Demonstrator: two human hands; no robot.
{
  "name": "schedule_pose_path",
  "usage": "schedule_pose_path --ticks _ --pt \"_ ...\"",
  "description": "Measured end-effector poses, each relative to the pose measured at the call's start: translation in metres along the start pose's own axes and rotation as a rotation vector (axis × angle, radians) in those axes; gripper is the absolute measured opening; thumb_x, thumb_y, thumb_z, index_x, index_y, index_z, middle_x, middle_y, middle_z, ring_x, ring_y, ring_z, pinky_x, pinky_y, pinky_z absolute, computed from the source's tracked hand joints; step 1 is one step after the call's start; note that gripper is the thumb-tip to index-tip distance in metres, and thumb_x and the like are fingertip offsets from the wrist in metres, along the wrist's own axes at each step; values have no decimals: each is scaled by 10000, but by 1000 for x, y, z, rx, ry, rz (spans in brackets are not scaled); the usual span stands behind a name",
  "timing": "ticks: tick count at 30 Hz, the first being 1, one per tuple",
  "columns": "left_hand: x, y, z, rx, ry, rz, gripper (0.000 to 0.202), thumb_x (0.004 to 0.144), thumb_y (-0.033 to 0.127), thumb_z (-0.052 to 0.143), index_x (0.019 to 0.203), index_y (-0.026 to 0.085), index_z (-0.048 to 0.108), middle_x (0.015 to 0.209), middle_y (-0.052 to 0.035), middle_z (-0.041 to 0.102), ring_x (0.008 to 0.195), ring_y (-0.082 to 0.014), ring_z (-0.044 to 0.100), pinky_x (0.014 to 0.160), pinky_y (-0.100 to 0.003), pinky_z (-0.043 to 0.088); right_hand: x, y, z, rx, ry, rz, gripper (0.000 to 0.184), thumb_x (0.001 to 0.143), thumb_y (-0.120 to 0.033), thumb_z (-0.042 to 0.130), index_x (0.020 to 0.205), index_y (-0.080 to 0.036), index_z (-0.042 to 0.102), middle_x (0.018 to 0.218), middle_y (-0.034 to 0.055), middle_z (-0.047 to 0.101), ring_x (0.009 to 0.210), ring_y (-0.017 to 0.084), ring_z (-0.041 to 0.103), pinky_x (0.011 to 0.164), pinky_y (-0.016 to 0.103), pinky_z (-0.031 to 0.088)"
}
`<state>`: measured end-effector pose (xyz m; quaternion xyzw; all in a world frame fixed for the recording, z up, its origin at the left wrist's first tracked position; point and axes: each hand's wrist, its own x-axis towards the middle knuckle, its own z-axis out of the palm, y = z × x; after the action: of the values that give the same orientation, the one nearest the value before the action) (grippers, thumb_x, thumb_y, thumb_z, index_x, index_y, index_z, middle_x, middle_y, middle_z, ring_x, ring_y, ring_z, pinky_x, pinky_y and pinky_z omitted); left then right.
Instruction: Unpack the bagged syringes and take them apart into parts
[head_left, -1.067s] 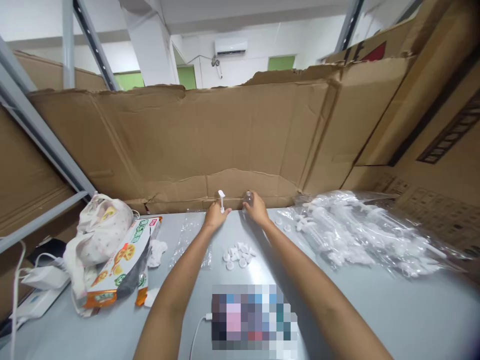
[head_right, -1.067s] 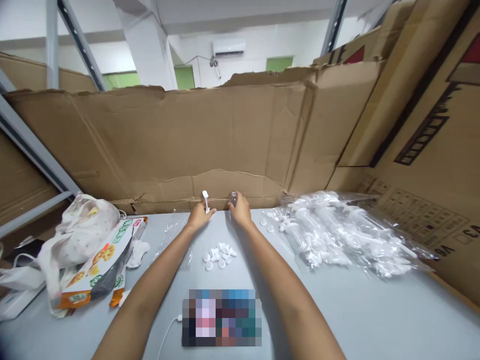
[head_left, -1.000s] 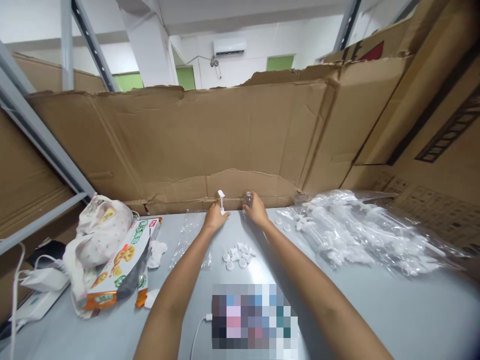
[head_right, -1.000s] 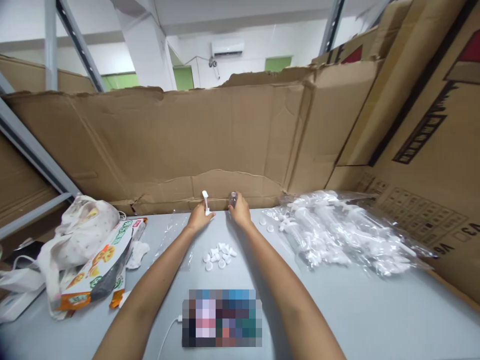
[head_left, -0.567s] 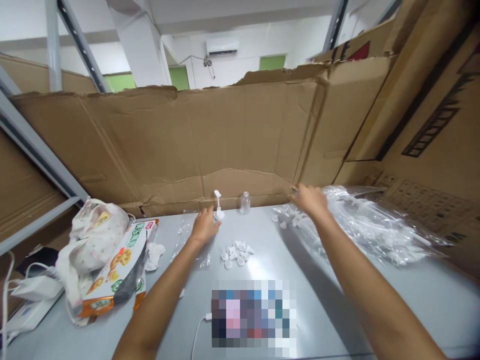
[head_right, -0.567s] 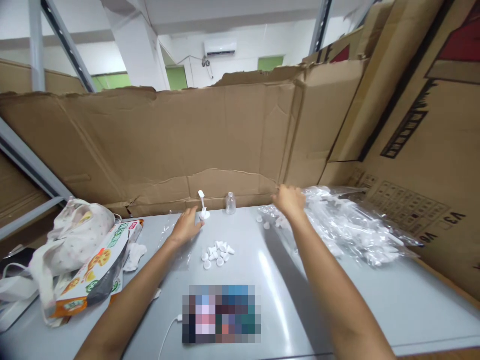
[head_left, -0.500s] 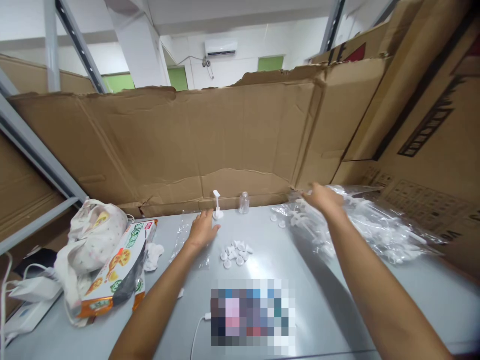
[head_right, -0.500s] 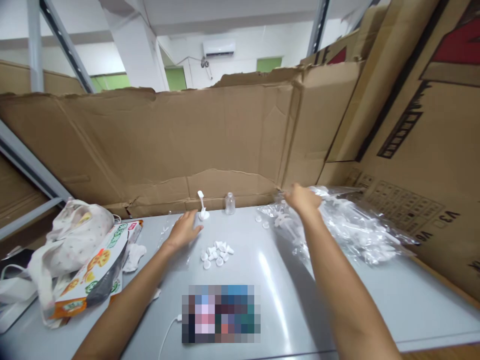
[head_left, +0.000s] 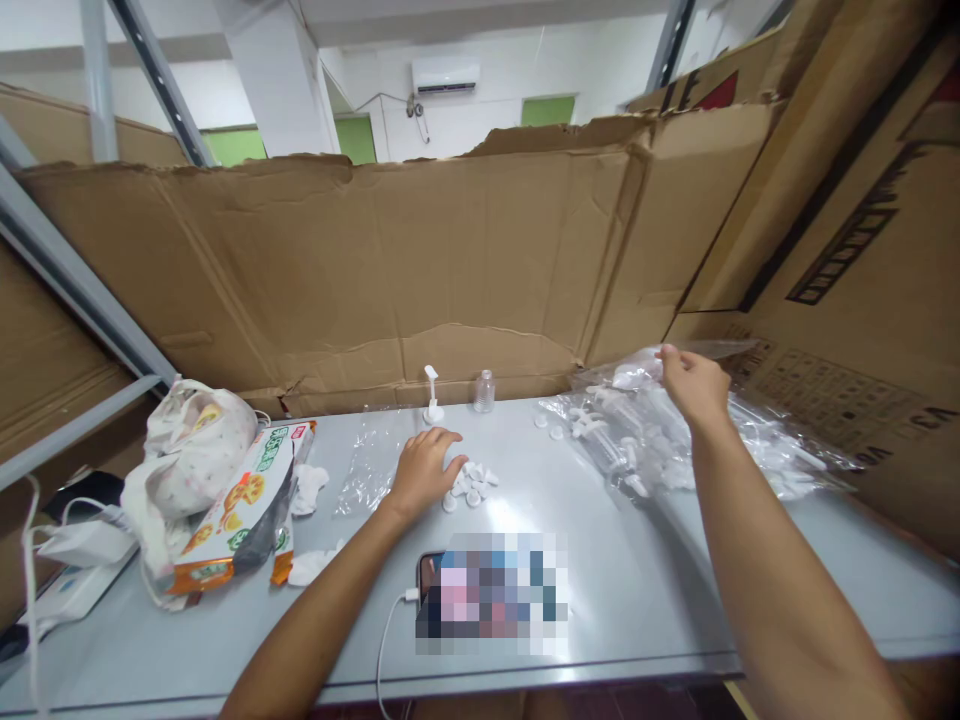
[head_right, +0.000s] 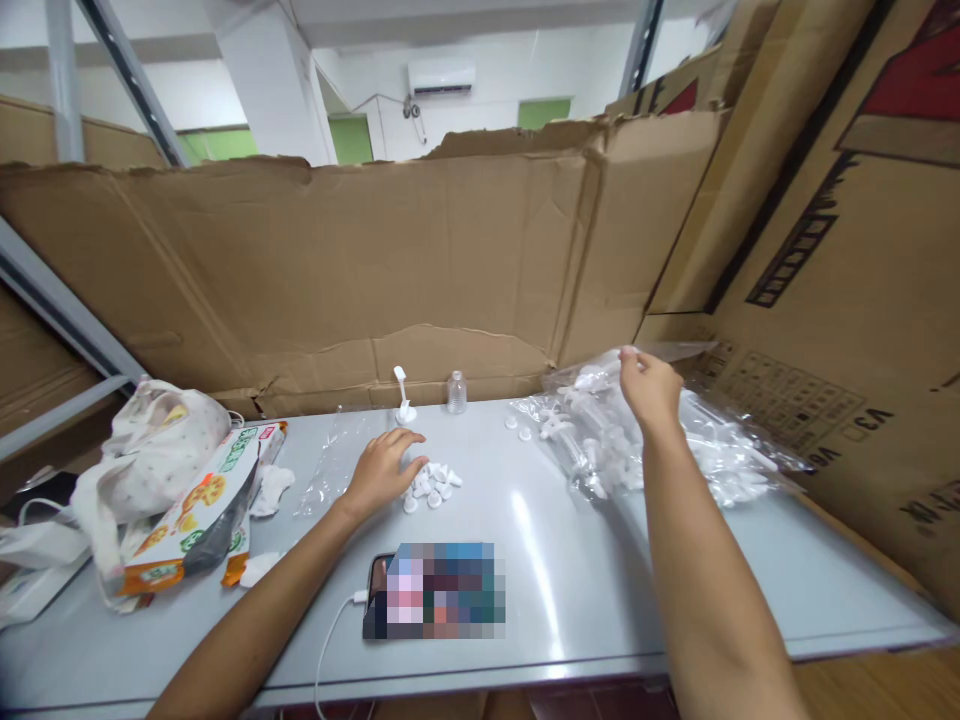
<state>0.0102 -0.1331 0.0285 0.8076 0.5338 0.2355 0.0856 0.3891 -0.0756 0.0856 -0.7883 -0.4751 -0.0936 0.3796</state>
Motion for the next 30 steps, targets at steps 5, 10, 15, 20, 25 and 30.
schedule_pose_path --ticks 5,10,15,20,25,30 --pt "-6 18 0 -647 -68 -23 474 761 447 676 1160 211 577 1193 -96 616 1105 -230 573 973 -352 425 -47 -48 -23 664 159 -175 312 886 -340 510 981 -98 682 927 136 709 822 176 653 722 269 486" --pt "-17 37 -2 -1341 -231 -144 768 722 526 697 1344 201 387 1309 -183 532 1102 -281 603 932 -407 467 -123 -101 -30 1104 -71 -324 157 795 -328 651 858 -191 695 827 36 718 760 171 662 678 303 525" --pt "-31 39 -6 -1524 -132 -160 580 778 361 699 1286 199 470 1204 -153 616 970 -263 667 872 -397 491 -161 -111 -7 1275 -259 -293 164 807 -310 659 943 -217 658 921 39 705 837 172 666 730 317 551" --pt "-36 30 -4 -1581 -129 -174 571 810 392 655 1312 213 450 1248 -153 593 992 -295 666 849 -404 507 -176 -109 16 1524 -239 -56 352 754 -285 719 1035 -259 509 882 17 695 880 192 687 728 323 560" --pt "-40 32 7 -1403 23 -227 530 799 393 667 1254 170 510 1118 -146 664 899 -253 693 783 -353 529 -187 -103 23 1590 -414 292 607 674 -322 780 1185 -308 454 1030 17 659 948 197 671 762 326 554" --pt "-47 32 11 -1382 -6 -201 516 814 408 643 1259 178 519 1154 -144 660 909 -229 686 822 -353 524 -188 -95 27 1625 -1051 441 477 622 -387 804 1015 -216 596 1049 78 688 1038 267 641 836 391 534"
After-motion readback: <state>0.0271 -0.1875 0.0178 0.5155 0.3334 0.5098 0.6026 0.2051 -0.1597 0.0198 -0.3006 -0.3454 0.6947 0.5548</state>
